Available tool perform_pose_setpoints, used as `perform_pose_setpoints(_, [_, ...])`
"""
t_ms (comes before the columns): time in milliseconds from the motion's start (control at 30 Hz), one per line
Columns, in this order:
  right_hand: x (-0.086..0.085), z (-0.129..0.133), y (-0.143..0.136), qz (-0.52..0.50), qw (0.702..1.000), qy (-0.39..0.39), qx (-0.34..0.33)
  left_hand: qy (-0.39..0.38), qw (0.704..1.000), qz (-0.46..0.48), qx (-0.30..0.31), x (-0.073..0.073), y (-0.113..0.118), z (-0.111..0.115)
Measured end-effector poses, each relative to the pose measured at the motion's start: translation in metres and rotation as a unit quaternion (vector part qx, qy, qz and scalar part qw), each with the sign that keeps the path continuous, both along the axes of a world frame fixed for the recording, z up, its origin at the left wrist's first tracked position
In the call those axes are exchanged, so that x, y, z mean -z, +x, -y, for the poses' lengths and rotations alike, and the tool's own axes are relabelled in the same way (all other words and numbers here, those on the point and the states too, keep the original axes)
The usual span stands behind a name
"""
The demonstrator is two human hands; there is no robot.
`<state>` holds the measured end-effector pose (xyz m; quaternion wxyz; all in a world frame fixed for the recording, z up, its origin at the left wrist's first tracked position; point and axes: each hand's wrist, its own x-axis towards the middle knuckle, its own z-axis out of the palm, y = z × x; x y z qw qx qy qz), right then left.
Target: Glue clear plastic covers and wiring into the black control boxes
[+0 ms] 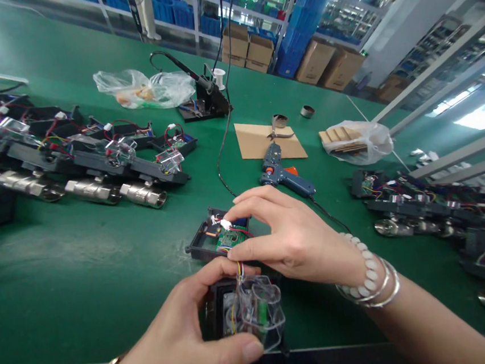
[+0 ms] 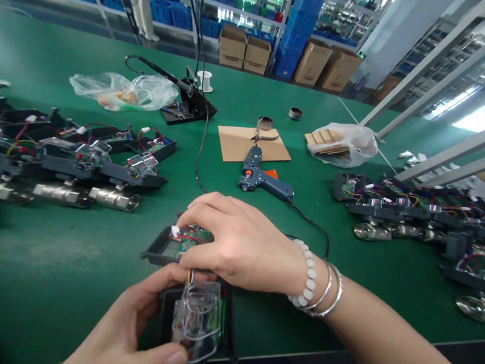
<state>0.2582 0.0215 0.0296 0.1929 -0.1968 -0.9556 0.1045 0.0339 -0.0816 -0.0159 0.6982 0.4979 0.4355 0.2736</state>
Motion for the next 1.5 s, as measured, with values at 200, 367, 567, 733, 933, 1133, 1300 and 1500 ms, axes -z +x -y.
perform_pose_setpoints(200, [-0.004, -0.011, -0.003, 0.068, 0.994, 0.062, -0.050, -0.019, 0.999, 0.034, -0.009, -0.007, 0.004, -0.009])
perform_pose_setpoints(367, [0.003, -0.011, -0.004, 0.044, 0.993, 0.097, -0.059, -0.025, 0.999, 0.027, 0.016, -0.008, 0.002, -0.010])
perform_pose_setpoints(567, [0.011, -0.009, -0.001, -0.015, 0.991, 0.133, 0.025, -0.023, 1.000, -0.004, 0.006, -0.006, 0.002, -0.008])
perform_pose_setpoints(733, [0.013, -0.008, 0.004, 0.012, 0.998, 0.029, 0.058, -0.053, 0.998, -0.007, 0.024, -0.002, 0.002, -0.008])
perform_pose_setpoints(933, [0.006, -0.005, 0.006, -0.008, 0.999, -0.043, 0.015, -0.042, 0.999, 0.000, 0.023, -0.004, 0.004, -0.012])
perform_pose_setpoints(1133, [0.005, -0.005, 0.006, -0.042, 0.996, -0.077, -0.025, 0.010, 1.000, 0.008, 0.023, -0.007, 0.005, -0.013])
perform_pose_setpoints(1300, [0.006, -0.002, 0.010, -0.024, 0.996, -0.071, -0.039, 0.015, 1.000, 0.011, 0.019, -0.007, 0.005, -0.014])
perform_pose_setpoints(1500, [0.000, 0.001, 0.012, 0.012, 0.998, -0.041, -0.053, 0.012, 1.000, 0.012, 0.022, -0.005, 0.004, -0.014])
